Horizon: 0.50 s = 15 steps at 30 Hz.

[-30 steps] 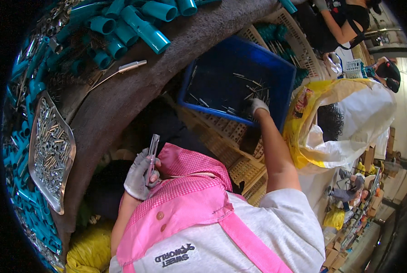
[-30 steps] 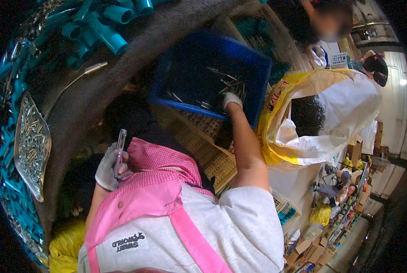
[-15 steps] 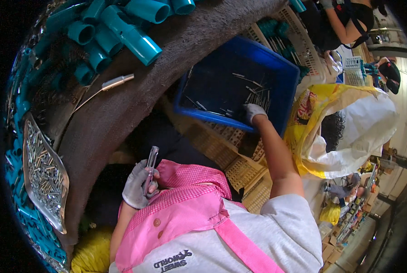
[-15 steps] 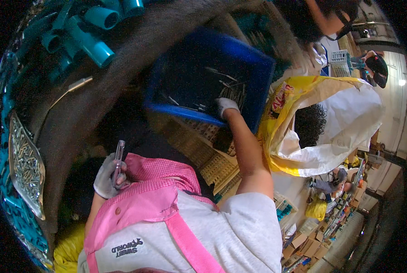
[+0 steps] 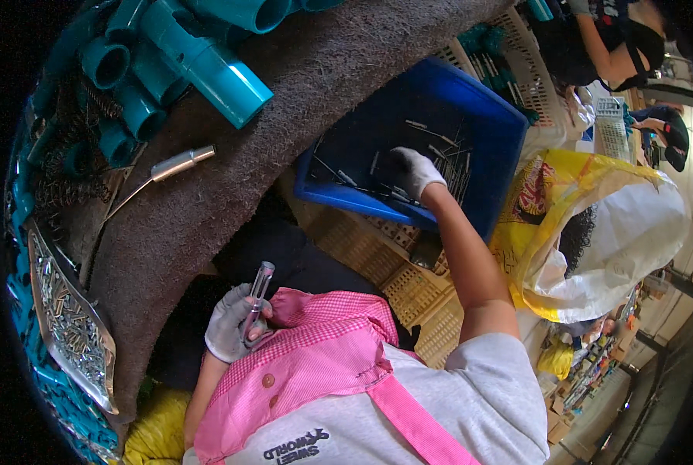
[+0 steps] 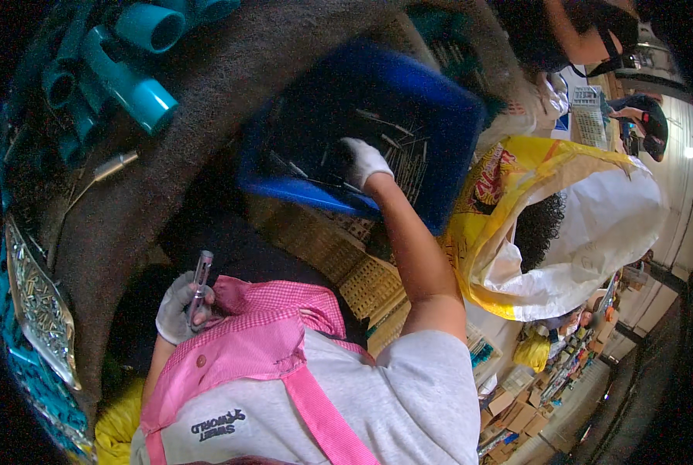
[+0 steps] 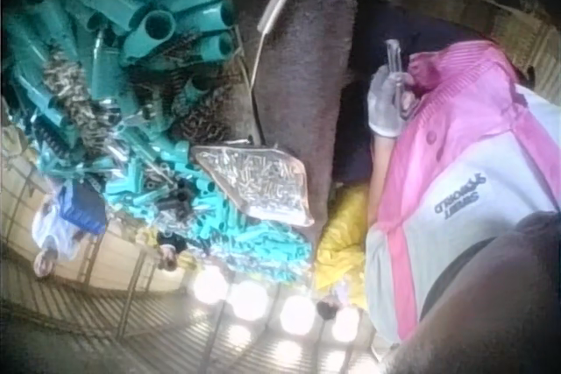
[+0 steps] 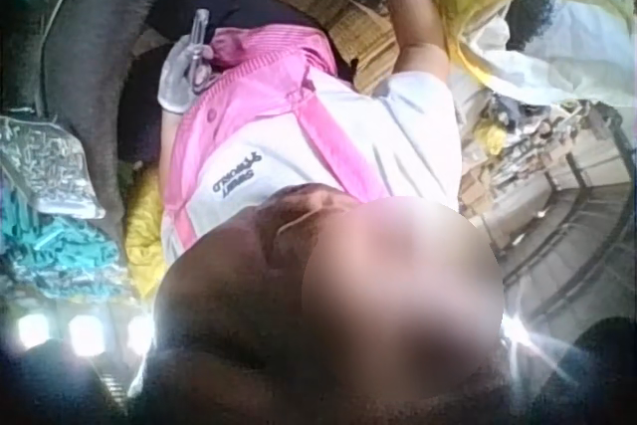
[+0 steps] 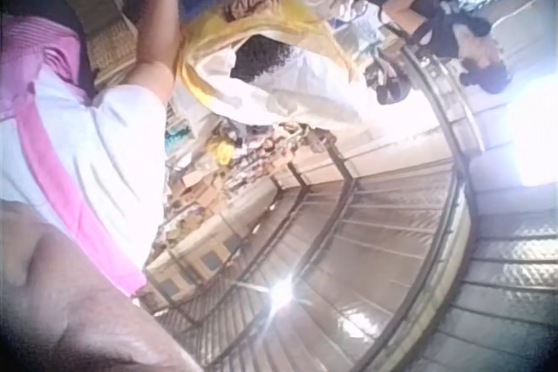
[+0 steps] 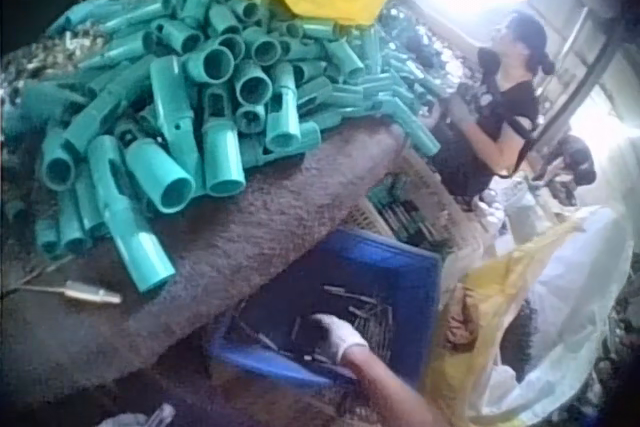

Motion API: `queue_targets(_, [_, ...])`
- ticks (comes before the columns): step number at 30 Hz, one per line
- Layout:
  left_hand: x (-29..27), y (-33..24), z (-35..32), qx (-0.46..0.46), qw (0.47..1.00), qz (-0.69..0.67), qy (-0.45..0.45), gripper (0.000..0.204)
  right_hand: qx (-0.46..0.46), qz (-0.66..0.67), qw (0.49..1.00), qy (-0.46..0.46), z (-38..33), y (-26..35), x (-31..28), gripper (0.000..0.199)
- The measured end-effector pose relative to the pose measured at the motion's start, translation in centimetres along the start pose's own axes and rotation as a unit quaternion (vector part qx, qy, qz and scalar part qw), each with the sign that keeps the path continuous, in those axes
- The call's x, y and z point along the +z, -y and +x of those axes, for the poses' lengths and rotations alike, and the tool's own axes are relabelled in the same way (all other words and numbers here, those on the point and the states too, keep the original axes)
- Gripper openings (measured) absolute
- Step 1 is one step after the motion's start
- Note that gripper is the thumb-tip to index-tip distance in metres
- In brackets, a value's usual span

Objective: Assembling plastic and metal components to create tool or handle assemblies at a factory workbench.

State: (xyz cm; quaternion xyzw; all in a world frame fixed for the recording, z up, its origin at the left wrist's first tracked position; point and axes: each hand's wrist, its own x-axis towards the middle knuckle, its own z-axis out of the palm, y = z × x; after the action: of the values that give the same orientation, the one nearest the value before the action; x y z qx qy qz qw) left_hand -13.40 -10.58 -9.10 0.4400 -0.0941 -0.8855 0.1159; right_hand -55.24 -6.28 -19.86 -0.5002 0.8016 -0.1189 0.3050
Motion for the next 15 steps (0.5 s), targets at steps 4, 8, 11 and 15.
queue_targets(4, [0.1, -0.1, 0.0, -0.002, 1.0, 0.01, -0.001, 0.02, 0.02, -0.107, 0.984, 0.139, 0.9, 0.5, 1.1, 0.029])
queue_targets(8, [0.0, -0.3, 0.2, -0.006, 1.0, 0.018, 0.002, 0.02, 0.06, -0.165, 0.969, 0.172, 1.2, -0.5, 1.2, 0.033])
queue_targets(11, [0.2, -0.3, 0.3, -0.012, 1.0, 0.029, 0.003, 0.02, 0.096, -0.177, 0.976, 0.087, 1.0, -3.9, 0.2, 0.036])
queue_targets(15, [0.0, -0.3, 0.4, -0.004, 1.0, 0.02, 0.017, 0.019, 0.258, -0.191, 0.942, 0.095, -0.8, -6.3, -1.6, 0.026])
